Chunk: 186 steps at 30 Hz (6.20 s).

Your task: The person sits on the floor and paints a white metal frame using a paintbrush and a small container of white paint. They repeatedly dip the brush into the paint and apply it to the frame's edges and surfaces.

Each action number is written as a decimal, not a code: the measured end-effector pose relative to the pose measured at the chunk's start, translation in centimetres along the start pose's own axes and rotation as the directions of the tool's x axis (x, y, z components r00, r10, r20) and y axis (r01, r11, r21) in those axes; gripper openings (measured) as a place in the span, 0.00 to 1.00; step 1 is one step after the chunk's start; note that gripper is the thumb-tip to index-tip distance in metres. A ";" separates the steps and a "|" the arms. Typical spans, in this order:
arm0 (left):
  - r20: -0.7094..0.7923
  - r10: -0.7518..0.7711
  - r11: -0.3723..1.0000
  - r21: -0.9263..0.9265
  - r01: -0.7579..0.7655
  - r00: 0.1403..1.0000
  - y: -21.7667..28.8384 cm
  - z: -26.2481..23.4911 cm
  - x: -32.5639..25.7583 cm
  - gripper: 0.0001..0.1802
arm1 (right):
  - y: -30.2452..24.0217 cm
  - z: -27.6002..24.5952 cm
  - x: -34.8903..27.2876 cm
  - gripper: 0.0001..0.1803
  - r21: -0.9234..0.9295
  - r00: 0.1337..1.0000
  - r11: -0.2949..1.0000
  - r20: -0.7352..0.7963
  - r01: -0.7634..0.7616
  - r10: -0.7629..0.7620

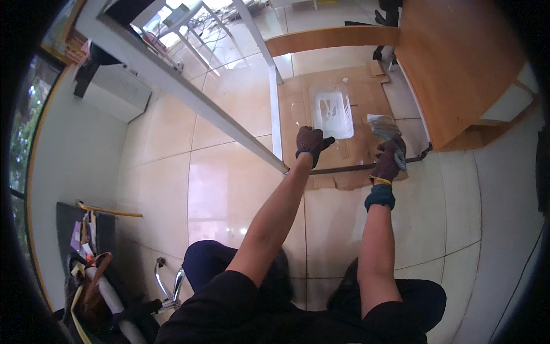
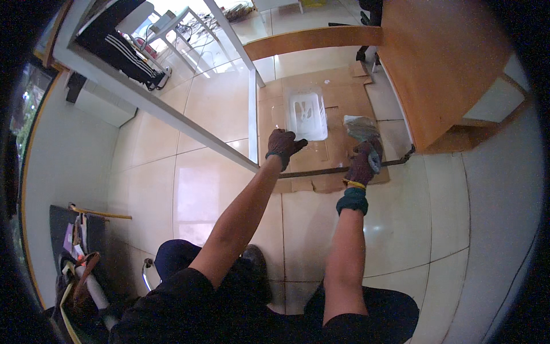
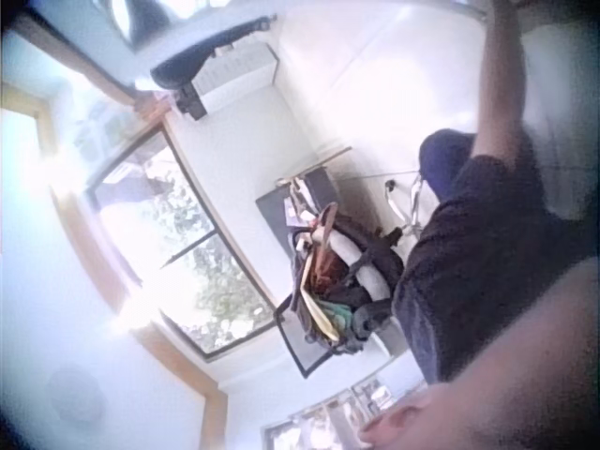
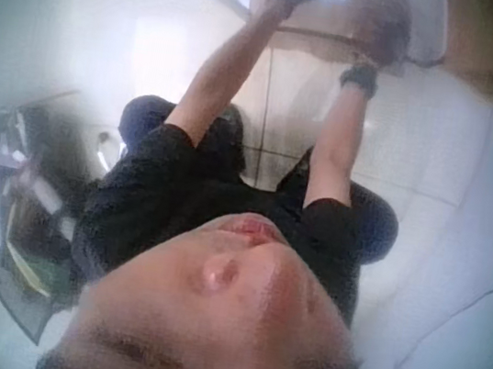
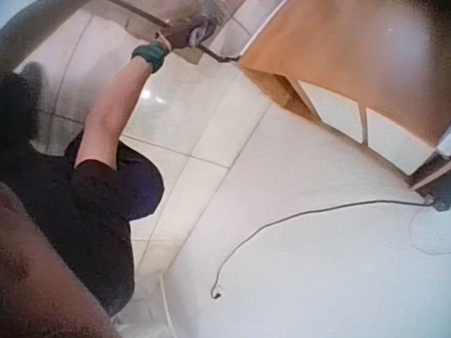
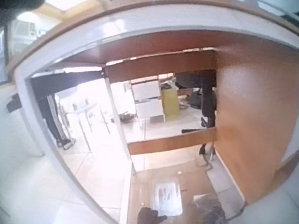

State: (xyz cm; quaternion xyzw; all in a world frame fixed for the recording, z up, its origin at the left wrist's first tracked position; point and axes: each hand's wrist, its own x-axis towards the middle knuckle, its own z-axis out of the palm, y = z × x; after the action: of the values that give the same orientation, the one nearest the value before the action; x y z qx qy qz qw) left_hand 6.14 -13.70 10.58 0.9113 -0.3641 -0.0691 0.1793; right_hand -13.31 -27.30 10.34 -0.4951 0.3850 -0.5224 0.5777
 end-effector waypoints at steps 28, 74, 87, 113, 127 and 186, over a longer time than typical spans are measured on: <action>-0.094 0.202 0.871 -0.437 -0.223 0.975 0.0 -5.3 -2.3 0.18 | -8.7 -2.9 0.0 0.21 0.153 0.982 0.979 0.109 0.134 -0.152; 0.007 0.503 0.864 -0.021 -0.503 0.864 0.6 -7.4 -3.7 0.19 | -12.3 -0.8 -2.8 0.15 -0.133 0.736 0.948 0.664 0.290 -0.132; 0.151 0.474 0.849 0.185 -0.496 0.868 1.4 -8.6 -4.1 0.19 | -12.4 -0.4 -3.1 0.15 -0.083 0.762 0.945 0.616 0.315 -0.200; 0.174 0.272 0.956 0.068 -0.287 0.946 -0.1 -5.6 -2.8 0.24 | -11.0 -2.3 -2.3 0.17 -0.206 0.911 0.962 0.403 0.180 -0.084; 0.154 0.130 0.966 -0.242 -0.090 0.979 -1.3 -5.0 -2.8 0.22 | -10.8 -1.6 -2.1 0.17 -0.166 0.886 0.965 0.452 0.201 -0.106; 0.046 0.632 0.769 -0.160 -0.618 0.774 4.5 -16.2 -3.9 0.13 | 2.2 4.5 -18.0 0.16 0.270 0.896 0.862 0.248 -0.429 0.368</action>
State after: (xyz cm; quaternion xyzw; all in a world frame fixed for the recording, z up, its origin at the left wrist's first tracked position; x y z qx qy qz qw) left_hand 4.59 -9.54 27.27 0.7194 -0.6492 -0.0741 0.2356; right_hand -11.34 -8.88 7.84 -0.3516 0.3339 -0.3970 0.7793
